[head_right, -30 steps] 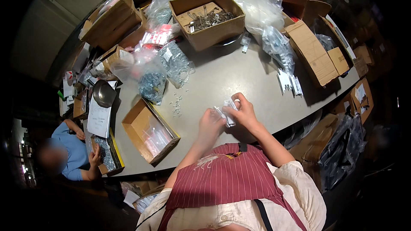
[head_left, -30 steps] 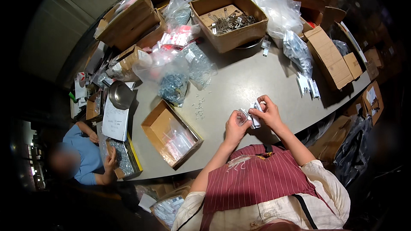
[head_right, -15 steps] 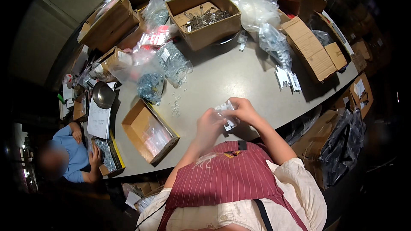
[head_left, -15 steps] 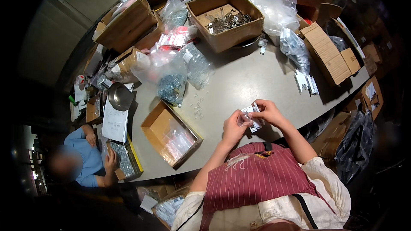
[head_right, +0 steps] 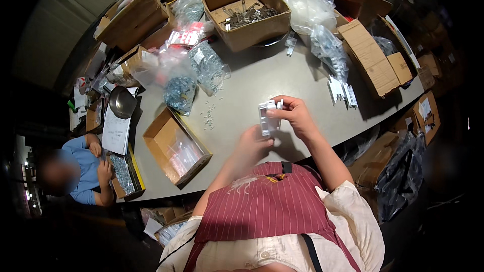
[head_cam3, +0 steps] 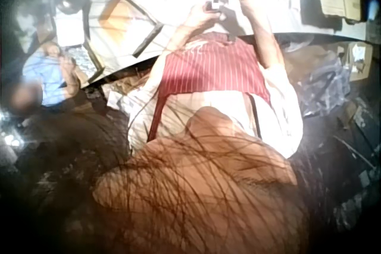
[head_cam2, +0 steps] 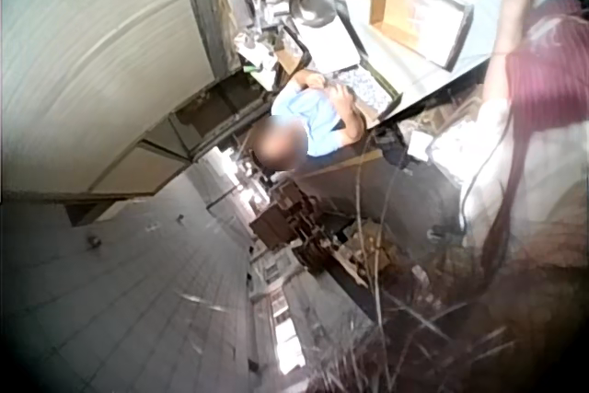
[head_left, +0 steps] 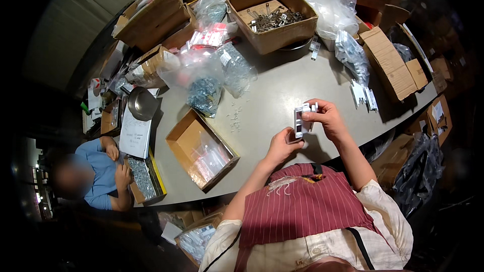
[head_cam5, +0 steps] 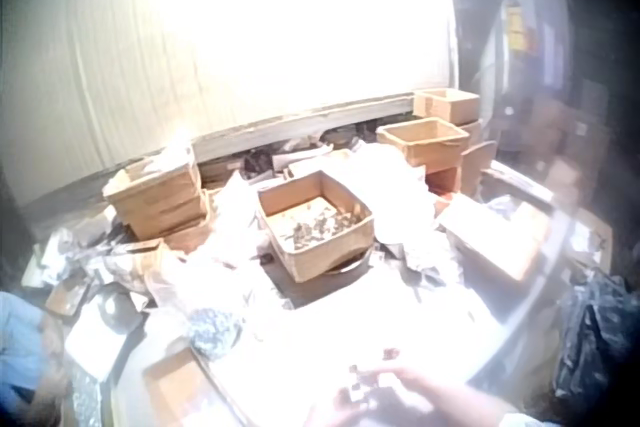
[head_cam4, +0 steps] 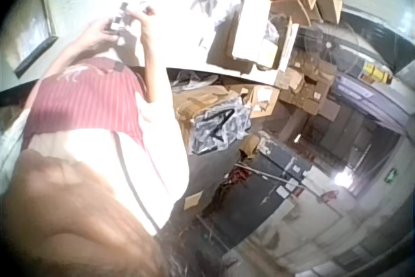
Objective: The person repeatedly picks small white rectangular objects from a table, places them into clear plastic bags, and sets the filled bags into a cardboard box. The person also handles small metal parts and plastic bags during the process.
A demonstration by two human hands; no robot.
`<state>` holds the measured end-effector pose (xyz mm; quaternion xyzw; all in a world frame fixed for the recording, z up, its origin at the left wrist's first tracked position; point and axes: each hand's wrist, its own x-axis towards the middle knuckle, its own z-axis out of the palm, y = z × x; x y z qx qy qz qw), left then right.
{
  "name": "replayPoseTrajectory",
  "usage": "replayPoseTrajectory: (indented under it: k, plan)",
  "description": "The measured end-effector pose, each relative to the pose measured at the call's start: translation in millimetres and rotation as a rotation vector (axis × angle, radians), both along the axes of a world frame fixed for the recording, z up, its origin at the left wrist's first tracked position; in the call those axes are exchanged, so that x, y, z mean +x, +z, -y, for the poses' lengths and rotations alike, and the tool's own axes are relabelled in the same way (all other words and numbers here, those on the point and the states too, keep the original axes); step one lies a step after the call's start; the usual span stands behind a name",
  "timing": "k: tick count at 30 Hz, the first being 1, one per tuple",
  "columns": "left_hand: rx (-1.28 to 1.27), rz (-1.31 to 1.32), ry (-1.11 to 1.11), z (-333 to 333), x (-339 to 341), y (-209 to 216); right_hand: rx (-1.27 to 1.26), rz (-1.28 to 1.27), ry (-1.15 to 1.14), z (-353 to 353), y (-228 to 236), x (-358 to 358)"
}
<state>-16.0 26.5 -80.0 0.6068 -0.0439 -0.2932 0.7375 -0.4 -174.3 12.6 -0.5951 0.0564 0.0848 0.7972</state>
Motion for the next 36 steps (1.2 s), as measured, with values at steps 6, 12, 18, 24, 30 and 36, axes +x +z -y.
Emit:
replayPoseTrajectory:
  k: [6, 12, 18, 24, 30, 36]
  plan:
    - [-0.044, -0.007, -0.073, 6.0, -3.6, -1.2, -0.032, -0.001, 0.013, -17.5, -16.8, -8.6]
    - [-0.045, 0.009, -0.058, 1.7, -8.9, -2.1, -0.45, 0.093, 0.226, -13.2, -17.7, -13.6]
    - [0.049, -0.09, -0.049, -6.9, -9.4, 13.7, -0.669, 0.044, 0.17, 18.2, -13.0, -1.9]
    - [0.086, -0.044, -0.069, -0.1, -8.8, -2.1, -1.367, 0.288, 0.139, 53.7, -68.9, 23.7]
    - [0.071, -0.015, -0.199, -4.1, -4.9, 3.5, -0.495, 0.201, 0.389, 7.2, 0.2, 12.6]
    - [-0.123, -0.094, -0.15, -3.5, -8.5, 7.3, -0.201, 0.053, 0.226, -7.1, -2.6, 15.8]
